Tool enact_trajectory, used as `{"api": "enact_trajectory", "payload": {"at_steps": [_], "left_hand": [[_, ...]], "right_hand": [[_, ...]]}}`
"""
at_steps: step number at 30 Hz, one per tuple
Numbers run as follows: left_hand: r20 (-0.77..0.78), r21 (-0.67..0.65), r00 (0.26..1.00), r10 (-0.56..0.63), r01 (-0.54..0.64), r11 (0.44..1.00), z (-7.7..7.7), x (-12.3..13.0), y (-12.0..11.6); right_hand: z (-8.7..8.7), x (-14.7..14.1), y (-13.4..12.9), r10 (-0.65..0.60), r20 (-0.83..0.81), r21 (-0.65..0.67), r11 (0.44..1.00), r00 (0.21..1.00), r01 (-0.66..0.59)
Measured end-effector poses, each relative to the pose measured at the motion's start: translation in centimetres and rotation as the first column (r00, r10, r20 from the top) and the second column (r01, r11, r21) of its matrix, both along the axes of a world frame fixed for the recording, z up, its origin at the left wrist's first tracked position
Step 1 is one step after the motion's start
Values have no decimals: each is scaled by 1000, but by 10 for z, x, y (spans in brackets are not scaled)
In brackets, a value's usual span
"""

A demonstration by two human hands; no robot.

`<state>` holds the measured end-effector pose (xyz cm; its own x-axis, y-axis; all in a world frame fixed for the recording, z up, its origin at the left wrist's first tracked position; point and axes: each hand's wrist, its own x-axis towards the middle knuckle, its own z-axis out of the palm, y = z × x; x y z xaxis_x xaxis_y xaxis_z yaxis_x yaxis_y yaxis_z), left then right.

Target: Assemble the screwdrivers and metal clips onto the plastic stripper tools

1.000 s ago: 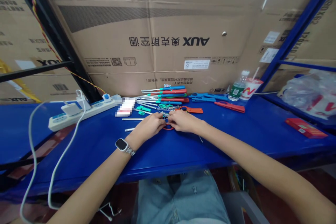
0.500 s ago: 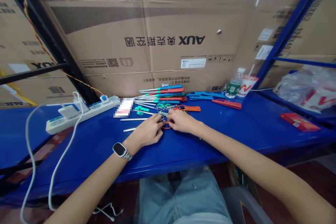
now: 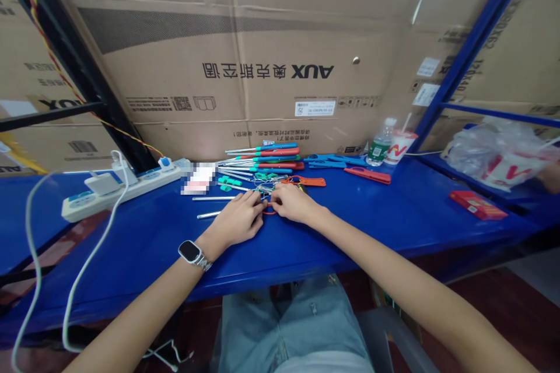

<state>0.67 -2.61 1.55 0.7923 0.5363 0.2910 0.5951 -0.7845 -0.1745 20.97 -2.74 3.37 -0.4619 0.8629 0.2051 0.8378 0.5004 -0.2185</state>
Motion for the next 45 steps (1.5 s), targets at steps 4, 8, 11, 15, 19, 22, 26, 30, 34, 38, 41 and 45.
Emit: {"api": "enact_trajectory", "payload": {"at_steps": [4,8,11,15,19,22,26,30,34,38,41,45], "left_hand": [[-24,31,999,26,-26,999,5,2,-1],[1,17,997,82,-82,996,11,1,-4],[73,-27,992,105,-103,994,21,4,2],[188,-91,982,6,12,996,38,31,32],[109,-114,993,-44,56,992,47,74,68],[32,-120,999,-4,8,993,45,93,83],[26,-116,999,19,-16,993,43,94,86],[107,-56,994,-30,36,998,50,75,77],[292,-39,948,-127,144,989,51,45,59],[497,-177,861,-102,216,960,42,20,42],[552,-298,834,13,182,937,35,11,33],[578,-374,810,100,154,915,27,8,26]], "right_hand": [[-1,4,-1,23,-140,-18,1000,990,-26],[3,23,2,15,-313,30,1000,950,-6],[5,52,7,-27,-361,61,997,932,53],[-1,91,17,-135,-231,83,984,964,157],[-9,106,28,-233,-103,9,972,967,235],[-14,105,37,-229,-91,-42,973,969,226],[-16,104,44,-157,-160,-9,987,974,158],[-11,101,36,-51,-261,107,991,964,82],[-3,86,15,86,-375,122,992,923,-43],[6,67,-1,146,-279,180,979,949,-97],[11,58,-3,194,-138,205,965,971,-164],[11,57,0,190,-78,179,968,979,-174]]}}
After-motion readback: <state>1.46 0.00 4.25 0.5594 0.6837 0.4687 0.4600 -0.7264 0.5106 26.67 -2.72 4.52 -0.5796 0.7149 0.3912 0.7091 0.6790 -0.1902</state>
